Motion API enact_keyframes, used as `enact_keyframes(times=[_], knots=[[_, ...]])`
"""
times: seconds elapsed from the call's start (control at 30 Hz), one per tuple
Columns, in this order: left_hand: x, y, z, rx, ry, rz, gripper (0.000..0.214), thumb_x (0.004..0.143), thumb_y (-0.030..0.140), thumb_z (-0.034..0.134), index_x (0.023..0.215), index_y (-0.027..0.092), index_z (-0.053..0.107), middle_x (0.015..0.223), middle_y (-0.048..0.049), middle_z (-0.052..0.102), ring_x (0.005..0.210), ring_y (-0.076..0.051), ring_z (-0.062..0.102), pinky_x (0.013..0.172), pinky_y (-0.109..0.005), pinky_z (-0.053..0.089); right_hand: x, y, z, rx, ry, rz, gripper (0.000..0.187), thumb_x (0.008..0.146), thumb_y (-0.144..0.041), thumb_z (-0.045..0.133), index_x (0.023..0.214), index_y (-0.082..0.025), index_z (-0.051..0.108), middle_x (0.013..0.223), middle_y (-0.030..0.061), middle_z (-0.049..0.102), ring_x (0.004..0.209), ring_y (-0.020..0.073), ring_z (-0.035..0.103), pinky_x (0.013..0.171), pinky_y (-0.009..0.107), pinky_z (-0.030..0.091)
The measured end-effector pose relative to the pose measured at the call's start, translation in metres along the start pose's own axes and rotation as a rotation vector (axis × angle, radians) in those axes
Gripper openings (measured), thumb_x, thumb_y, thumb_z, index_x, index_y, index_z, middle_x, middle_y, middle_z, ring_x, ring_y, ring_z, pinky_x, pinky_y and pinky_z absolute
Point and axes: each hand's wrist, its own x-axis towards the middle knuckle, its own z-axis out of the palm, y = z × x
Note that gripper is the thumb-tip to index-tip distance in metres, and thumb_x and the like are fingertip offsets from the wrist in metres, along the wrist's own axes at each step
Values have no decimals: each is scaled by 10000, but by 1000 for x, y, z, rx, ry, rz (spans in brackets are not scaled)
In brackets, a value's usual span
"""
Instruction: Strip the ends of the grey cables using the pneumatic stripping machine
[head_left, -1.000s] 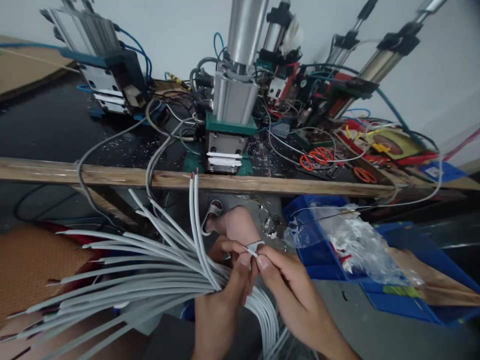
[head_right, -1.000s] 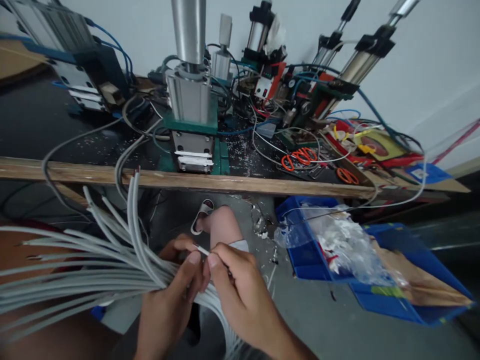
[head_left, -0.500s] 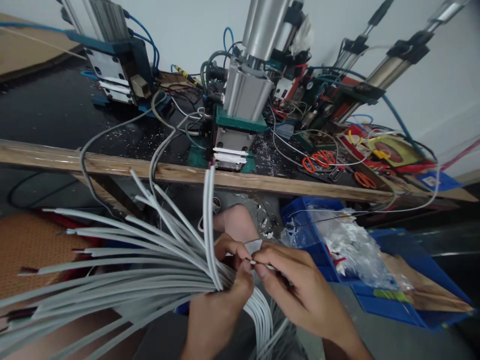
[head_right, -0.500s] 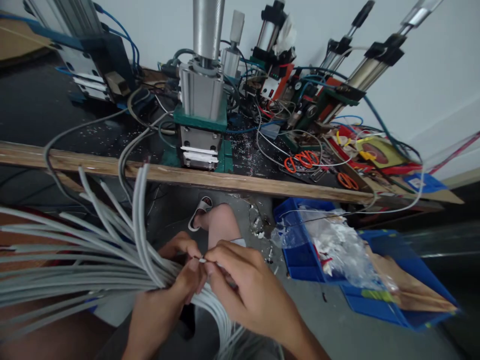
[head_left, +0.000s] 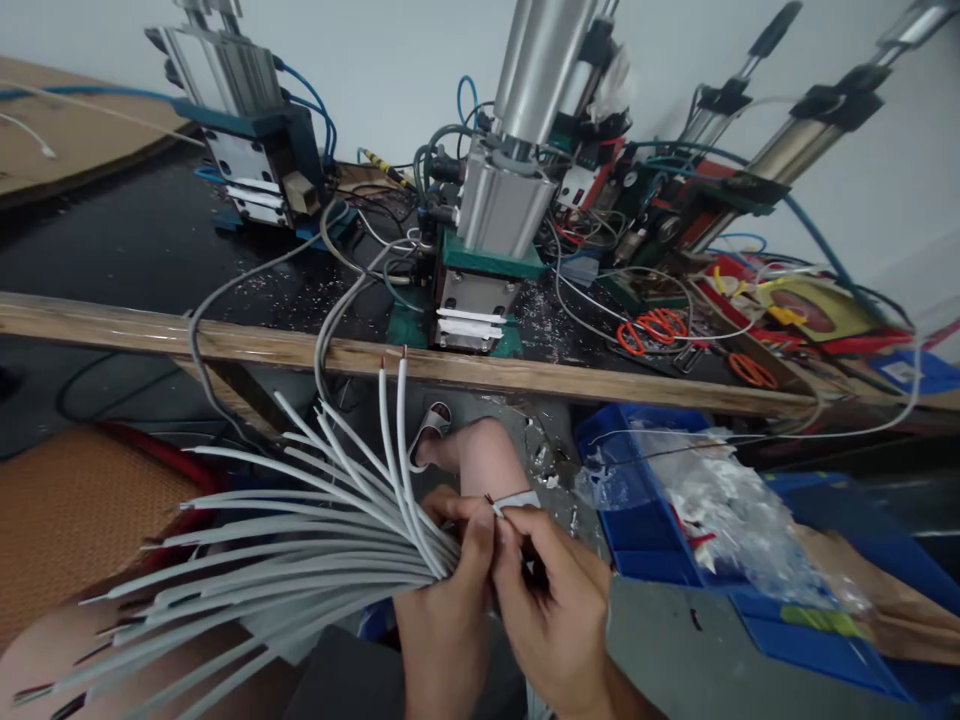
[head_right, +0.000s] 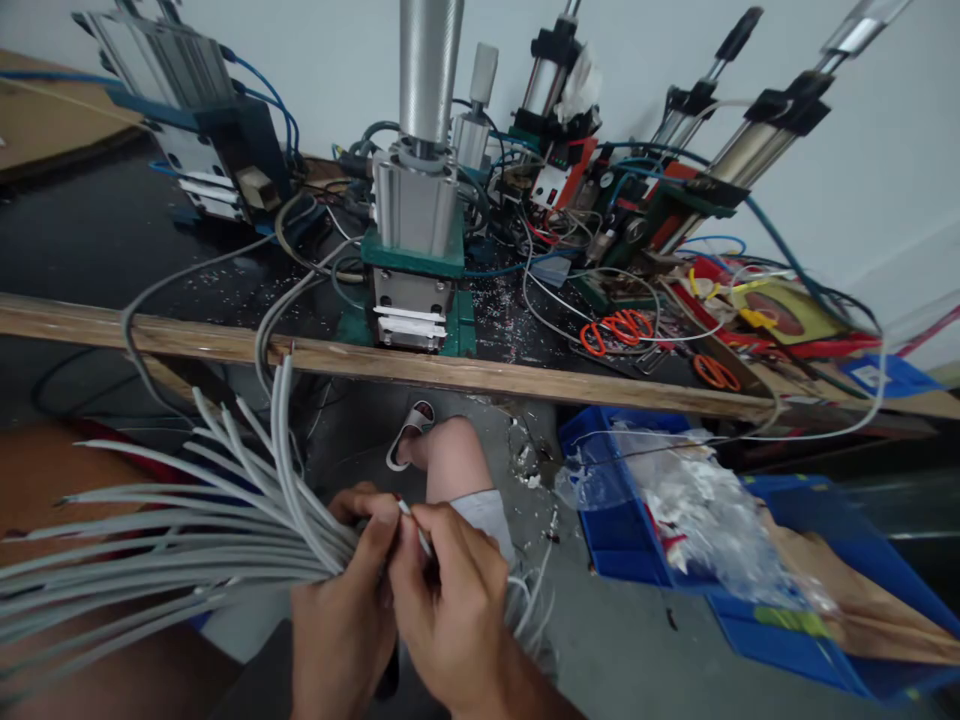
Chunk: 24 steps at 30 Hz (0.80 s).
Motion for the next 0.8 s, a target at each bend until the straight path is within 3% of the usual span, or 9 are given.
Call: enact_keyframes(times=[0.13,0.33,0.43,0.53,0.63,0.73,0.8], knots=[[2,-2,-3,-73,-30,-75,370,756,463,857,784,167,637,728,10,580,616,-104,564,556,-185,479,3,3,-3,6,-47,-10,155,1031,-125,510,924,-180,609,691,-44,584,581,68,571,556,169,412],[10,-2,-6,-160,-166,-183,407,772,494,857,810,170,614,538,64,502,393,-38,391,395,-148,302,12,8,-15,102,-245,-36,155,1040,-110,497,974,-177,620,800,-17,633,685,77,617,657,167,483],[15,4,-2,-273,-165,-235,402,757,451,879,795,166,598,435,89,429,377,-29,341,421,-136,295,28,14,-34,159,-446,-36,284,1046,-108,438,1212,-207,646,914,-3,679,804,88,657,752,175,533],[16,12,5,-367,-114,-287,424,684,405,929,767,160,594,379,120,364,344,1,253,423,-123,275,49,23,-53,204,-710,-72,515,1025,-62,404,1466,-293,534,994,-22,707,865,80,674,815,183,557],[16,16,9,-417,-98,-298,466,633,398,958,703,150,569,369,119,384,311,16,245,404,-111,269,63,30,-61,219,-830,-214,494,1035,-50,451,1448,-300,556,1088,-23,726,934,79,697,850,173,576],[20,14,9,-408,-42,-298,466,646,391,953,699,144,561,410,84,480,325,8,311,405,-101,287,62,32,-61,53,-788,-432,332,1095,-133,410,1344,-192,622,1159,37,733,963,137,723,812,228,626],[26,11,7,-409,4,-314,436,686,394,926,732,160,562,388,83,462,329,-14,334,405,-110,305,58,34,-62,-54,-782,-521,376,1125,-186,313,1338,-163,622,1187,57,732,1001,170,728,829,287,653]])
